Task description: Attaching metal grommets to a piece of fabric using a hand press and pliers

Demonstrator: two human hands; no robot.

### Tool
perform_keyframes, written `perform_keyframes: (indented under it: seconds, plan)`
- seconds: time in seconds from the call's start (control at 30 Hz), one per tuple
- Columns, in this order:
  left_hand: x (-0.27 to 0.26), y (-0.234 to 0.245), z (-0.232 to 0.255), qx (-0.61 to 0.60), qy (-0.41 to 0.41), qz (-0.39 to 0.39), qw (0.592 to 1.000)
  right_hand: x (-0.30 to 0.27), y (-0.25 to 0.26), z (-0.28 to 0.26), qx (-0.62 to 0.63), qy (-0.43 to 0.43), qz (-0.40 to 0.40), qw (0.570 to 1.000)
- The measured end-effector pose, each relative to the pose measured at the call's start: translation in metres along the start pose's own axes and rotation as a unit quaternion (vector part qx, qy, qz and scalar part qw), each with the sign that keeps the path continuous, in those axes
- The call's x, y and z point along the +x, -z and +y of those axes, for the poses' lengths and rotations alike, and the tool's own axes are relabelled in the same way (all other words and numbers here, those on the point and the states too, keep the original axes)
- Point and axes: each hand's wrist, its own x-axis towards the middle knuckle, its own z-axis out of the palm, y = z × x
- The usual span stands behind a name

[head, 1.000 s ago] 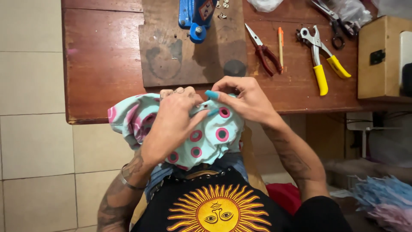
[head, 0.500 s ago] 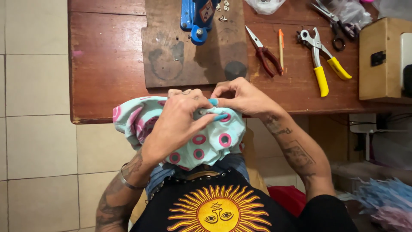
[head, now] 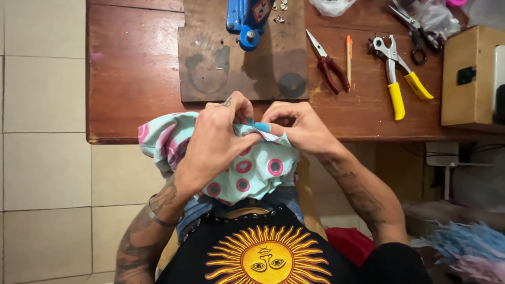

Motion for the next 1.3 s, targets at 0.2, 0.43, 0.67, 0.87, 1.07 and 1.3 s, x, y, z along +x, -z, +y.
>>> perform_keyframes:
  seconds: [0.2,0.43,0.67,0.87,1.07,1.3]
  plan:
    - [-0.001,0.001,-0.002,0.002,0.030,-0.013,0.999,-0.007,-0.004,-0.016,-0.075,0.057,0.031,0.995]
    - [-0.001,0.008,0.000,0.003,0.049,-0.053,0.997,-0.011,-0.007,-0.023,-0.197,0.148,0.039,0.968]
    - [0.002,0.010,-0.006,0.002,0.083,-0.084,0.993,-0.010,-0.007,-0.036,-0.077,0.093,-0.044,0.992]
    - [0.004,0.015,-0.002,0.012,0.093,-0.105,0.990,-0.004,-0.007,-0.036,-0.163,0.121,-0.034,0.979]
    - [0.008,0.019,-0.001,-0.003,0.106,-0.123,0.987,-0.003,-0.004,-0.014,-0.104,0.057,-0.030,0.993]
    - [0.009,0.021,0.007,0.011,0.141,-0.147,0.979,-0.005,-0.009,-0.023,-0.111,0.042,-0.013,0.993]
